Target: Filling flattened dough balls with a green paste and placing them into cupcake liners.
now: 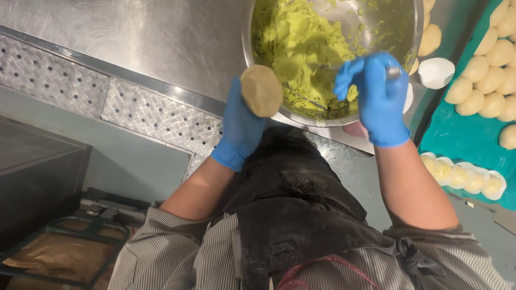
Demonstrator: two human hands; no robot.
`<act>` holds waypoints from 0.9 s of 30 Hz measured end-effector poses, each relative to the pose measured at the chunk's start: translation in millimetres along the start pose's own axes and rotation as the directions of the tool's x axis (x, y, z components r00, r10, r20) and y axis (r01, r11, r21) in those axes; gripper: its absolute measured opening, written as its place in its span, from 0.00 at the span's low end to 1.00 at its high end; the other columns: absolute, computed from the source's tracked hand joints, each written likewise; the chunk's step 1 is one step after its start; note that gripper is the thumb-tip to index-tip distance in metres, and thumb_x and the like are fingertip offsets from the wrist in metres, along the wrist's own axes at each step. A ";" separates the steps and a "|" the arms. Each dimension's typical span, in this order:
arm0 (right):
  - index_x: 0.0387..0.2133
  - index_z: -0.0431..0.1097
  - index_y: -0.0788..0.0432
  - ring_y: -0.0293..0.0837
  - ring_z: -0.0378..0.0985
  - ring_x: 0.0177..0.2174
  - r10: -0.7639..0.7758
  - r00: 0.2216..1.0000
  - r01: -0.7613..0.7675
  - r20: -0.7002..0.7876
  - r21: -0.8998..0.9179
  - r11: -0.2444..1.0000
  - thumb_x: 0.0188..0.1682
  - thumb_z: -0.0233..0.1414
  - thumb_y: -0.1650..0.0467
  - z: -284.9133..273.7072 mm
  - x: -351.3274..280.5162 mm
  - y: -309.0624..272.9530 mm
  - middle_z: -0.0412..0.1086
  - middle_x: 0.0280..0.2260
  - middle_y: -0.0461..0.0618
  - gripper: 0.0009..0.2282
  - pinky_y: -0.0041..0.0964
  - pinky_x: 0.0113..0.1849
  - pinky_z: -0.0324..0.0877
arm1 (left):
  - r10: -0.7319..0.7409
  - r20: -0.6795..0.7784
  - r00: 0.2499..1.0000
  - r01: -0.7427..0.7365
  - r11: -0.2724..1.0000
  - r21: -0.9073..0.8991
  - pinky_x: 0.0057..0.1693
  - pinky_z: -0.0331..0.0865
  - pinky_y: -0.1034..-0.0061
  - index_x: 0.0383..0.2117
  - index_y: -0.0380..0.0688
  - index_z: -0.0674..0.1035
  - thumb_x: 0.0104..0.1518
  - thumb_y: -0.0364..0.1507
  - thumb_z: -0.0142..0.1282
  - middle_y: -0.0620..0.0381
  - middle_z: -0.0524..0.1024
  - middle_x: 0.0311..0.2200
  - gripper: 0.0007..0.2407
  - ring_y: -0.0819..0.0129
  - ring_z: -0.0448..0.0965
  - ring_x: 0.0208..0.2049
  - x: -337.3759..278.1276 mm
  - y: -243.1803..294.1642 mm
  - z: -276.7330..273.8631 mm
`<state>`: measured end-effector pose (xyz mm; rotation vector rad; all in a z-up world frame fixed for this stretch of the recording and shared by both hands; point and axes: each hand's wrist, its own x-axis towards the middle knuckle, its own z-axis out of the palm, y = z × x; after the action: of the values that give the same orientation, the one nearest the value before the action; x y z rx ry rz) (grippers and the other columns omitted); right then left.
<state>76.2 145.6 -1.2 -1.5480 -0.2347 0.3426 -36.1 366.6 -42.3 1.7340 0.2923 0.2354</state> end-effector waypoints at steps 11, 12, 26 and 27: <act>0.38 0.78 0.67 0.57 0.77 0.30 -0.475 0.807 0.588 0.352 -0.394 0.707 0.57 0.47 0.70 -17.9 -61.9 -21.3 0.73 0.33 0.60 0.12 0.54 0.35 0.75 | -0.342 0.633 0.695 0.593 -0.227 -0.773 0.56 0.79 0.48 0.57 0.31 0.73 0.66 0.34 0.58 0.38 0.77 0.53 0.19 0.43 0.81 0.49 15.5 18.5 42.8; 0.40 0.77 0.67 0.58 0.77 0.31 -0.519 0.771 0.635 0.369 -0.387 0.669 0.58 0.46 0.68 -20.2 -66.8 -19.3 0.73 0.33 0.62 0.14 0.55 0.34 0.75 | -0.376 0.629 0.681 0.580 -0.248 -0.776 0.52 0.80 0.44 0.57 0.28 0.72 0.65 0.29 0.59 0.32 0.76 0.52 0.19 0.37 0.81 0.46 14.2 22.5 43.2; 0.28 0.63 0.63 0.50 0.77 0.18 0.121 0.807 0.126 -0.578 0.368 0.921 0.60 0.47 0.71 -13.7 -58.6 -46.5 0.66 0.23 0.55 0.10 0.33 0.24 0.76 | -0.241 0.566 0.789 0.519 -0.234 -0.822 0.56 0.79 0.42 0.54 0.31 0.75 0.62 0.14 0.57 0.30 0.75 0.54 0.14 0.35 0.81 0.49 -1.3 10.0 57.6; 0.27 0.65 0.63 0.46 0.78 0.19 0.278 0.756 0.099 -0.592 0.524 0.846 0.56 0.51 0.70 -18.9 -55.6 -48.6 0.66 0.20 0.51 0.09 0.32 0.23 0.75 | -0.230 0.545 0.807 0.507 -0.205 -0.837 0.57 0.78 0.42 0.54 0.31 0.75 0.62 0.14 0.56 0.31 0.75 0.54 0.15 0.35 0.81 0.49 -1.5 4.9 58.5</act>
<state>34.6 108.4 50.7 -1.0358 0.4703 -0.0814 -18.6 310.9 -48.1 -0.0184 0.3395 -0.2095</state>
